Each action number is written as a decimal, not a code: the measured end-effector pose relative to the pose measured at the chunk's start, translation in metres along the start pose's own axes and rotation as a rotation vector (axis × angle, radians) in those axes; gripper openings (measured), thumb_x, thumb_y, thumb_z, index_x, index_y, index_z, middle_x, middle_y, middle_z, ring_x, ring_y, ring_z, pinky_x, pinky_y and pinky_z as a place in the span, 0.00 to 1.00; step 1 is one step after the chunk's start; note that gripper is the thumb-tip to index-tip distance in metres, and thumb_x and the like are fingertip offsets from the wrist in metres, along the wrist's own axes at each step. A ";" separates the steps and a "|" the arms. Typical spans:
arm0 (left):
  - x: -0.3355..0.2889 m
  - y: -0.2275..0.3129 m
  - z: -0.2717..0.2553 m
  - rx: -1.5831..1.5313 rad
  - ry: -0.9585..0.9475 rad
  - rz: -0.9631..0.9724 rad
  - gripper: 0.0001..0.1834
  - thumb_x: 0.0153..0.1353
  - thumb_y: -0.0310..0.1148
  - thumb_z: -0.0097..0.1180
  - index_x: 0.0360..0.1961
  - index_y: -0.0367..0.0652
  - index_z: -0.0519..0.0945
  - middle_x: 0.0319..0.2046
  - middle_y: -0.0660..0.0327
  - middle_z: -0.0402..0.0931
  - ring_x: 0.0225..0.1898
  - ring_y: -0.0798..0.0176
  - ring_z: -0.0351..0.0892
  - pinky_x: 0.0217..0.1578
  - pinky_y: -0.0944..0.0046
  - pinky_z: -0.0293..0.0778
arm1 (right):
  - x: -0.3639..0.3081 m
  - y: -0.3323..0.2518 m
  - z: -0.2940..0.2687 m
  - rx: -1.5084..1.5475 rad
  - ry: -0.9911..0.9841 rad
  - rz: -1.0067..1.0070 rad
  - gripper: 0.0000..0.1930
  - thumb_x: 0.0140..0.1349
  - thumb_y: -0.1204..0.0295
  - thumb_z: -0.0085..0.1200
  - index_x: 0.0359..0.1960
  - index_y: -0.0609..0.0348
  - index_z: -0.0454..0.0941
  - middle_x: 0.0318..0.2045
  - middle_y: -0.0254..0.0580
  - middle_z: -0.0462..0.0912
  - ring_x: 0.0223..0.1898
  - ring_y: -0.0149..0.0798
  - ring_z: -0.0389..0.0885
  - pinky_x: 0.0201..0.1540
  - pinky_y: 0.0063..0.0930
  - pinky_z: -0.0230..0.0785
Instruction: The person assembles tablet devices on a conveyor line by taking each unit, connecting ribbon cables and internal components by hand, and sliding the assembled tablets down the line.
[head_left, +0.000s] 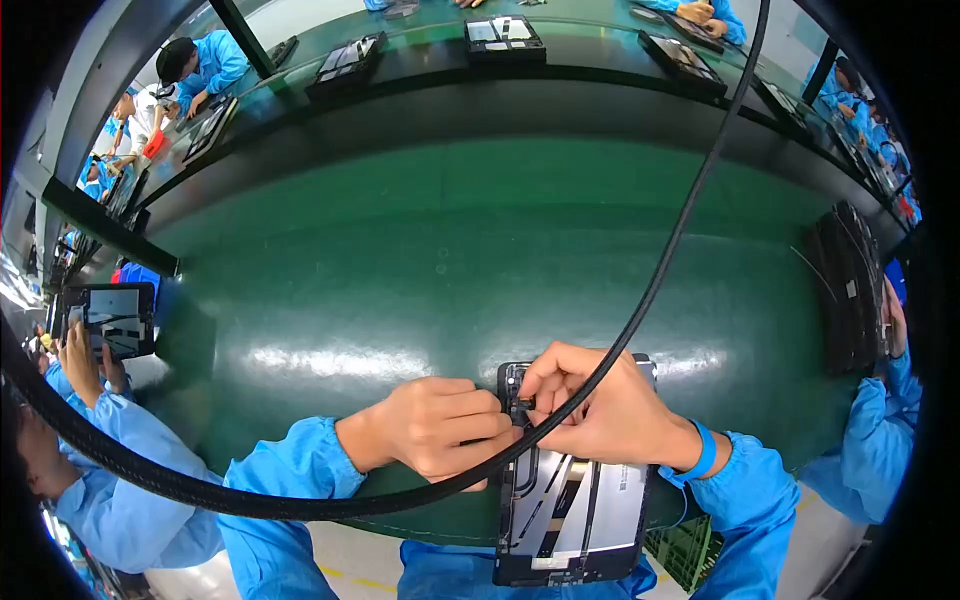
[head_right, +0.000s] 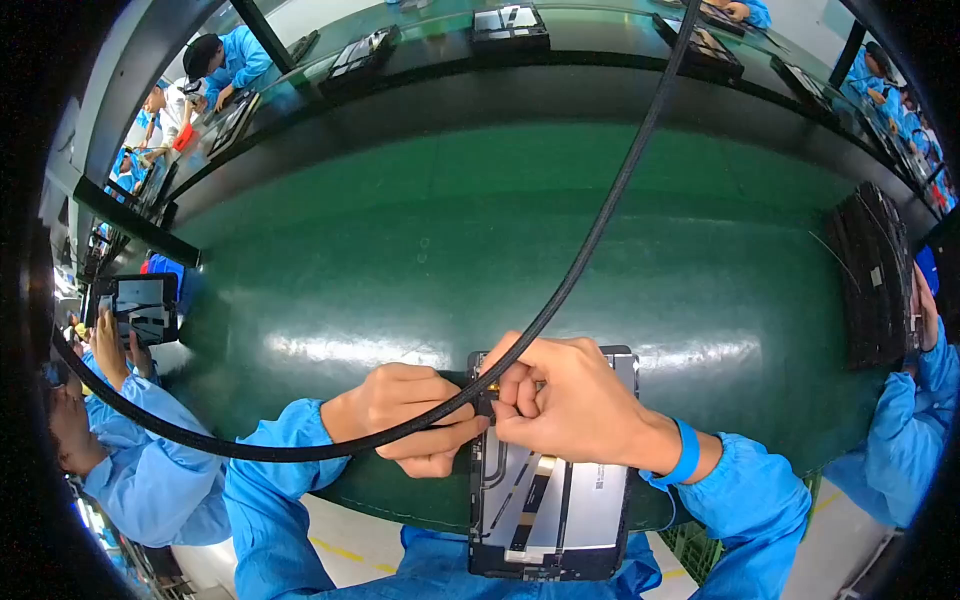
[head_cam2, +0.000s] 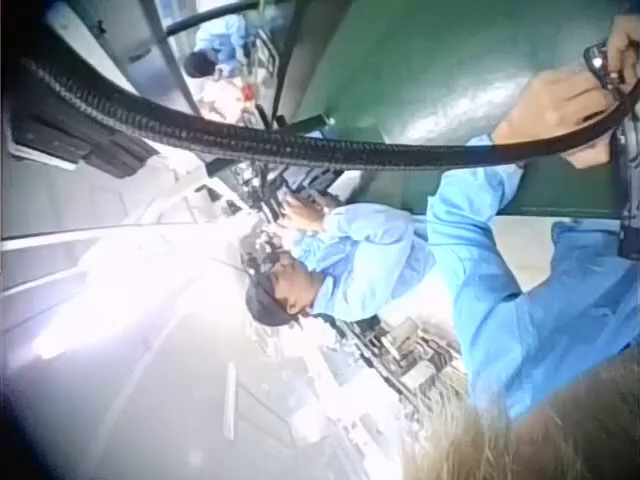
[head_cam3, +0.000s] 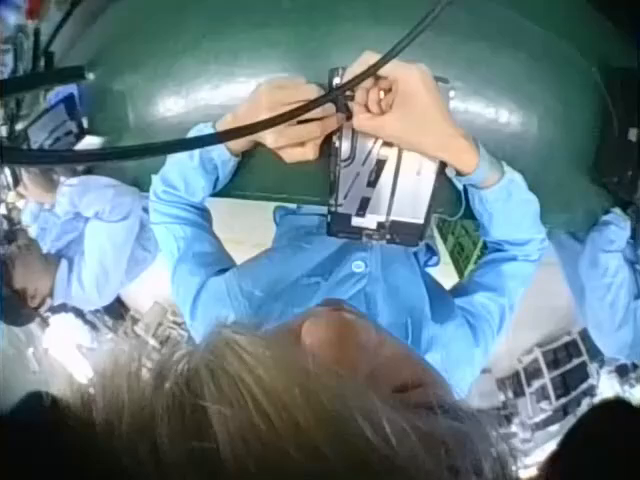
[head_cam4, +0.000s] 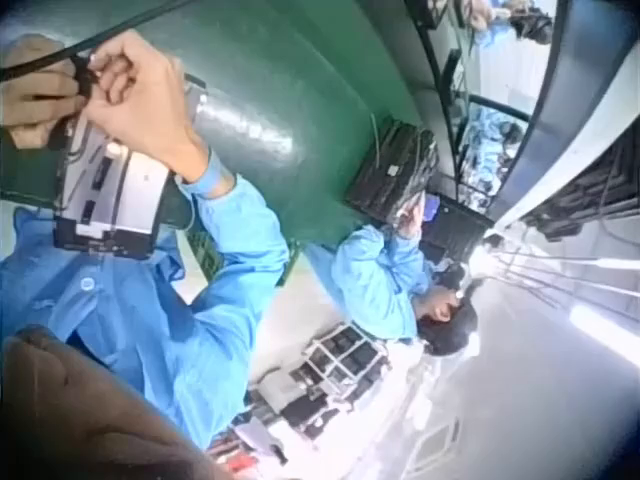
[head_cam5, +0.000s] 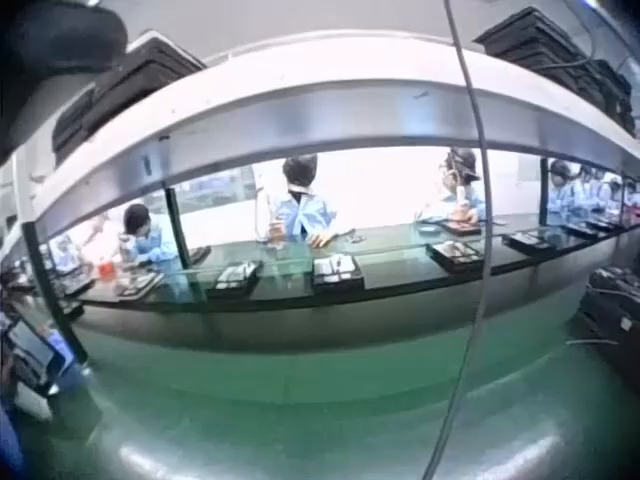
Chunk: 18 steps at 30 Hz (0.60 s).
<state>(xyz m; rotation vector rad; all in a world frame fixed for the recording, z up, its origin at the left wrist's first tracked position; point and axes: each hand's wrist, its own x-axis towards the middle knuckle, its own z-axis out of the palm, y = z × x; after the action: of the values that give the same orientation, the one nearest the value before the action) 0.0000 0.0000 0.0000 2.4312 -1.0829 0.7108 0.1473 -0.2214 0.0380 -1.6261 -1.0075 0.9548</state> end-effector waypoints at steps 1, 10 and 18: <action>0.001 0.000 0.000 -0.024 0.013 -0.021 0.28 0.46 0.47 0.72 0.43 0.34 0.90 0.37 0.57 0.85 0.37 0.58 0.86 0.28 0.63 0.75 | 0.001 0.000 0.000 -0.001 -0.004 -0.003 0.15 0.58 0.77 0.77 0.44 0.60 0.85 0.29 0.30 0.87 0.30 0.21 0.84 0.31 0.19 0.74; 0.005 0.005 0.006 0.012 0.091 -0.065 0.18 0.52 0.38 0.70 0.41 0.36 0.90 0.37 0.57 0.85 0.36 0.58 0.86 0.28 0.63 0.74 | 0.002 0.000 -0.003 -0.008 -0.037 -0.017 0.17 0.57 0.78 0.77 0.46 0.62 0.84 0.29 0.31 0.87 0.31 0.21 0.85 0.32 0.19 0.75; 0.003 0.002 0.003 0.013 0.077 -0.031 0.18 0.52 0.36 0.68 0.42 0.37 0.90 0.37 0.58 0.86 0.35 0.60 0.86 0.28 0.64 0.73 | 0.003 0.000 -0.005 0.041 -0.070 0.031 0.19 0.56 0.79 0.77 0.48 0.61 0.82 0.30 0.31 0.87 0.33 0.21 0.85 0.34 0.20 0.75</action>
<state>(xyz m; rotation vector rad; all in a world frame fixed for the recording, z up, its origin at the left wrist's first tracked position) 0.0014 -0.0045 0.0001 2.4053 -1.0115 0.7976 0.1531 -0.2207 0.0385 -1.5880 -1.0062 1.0530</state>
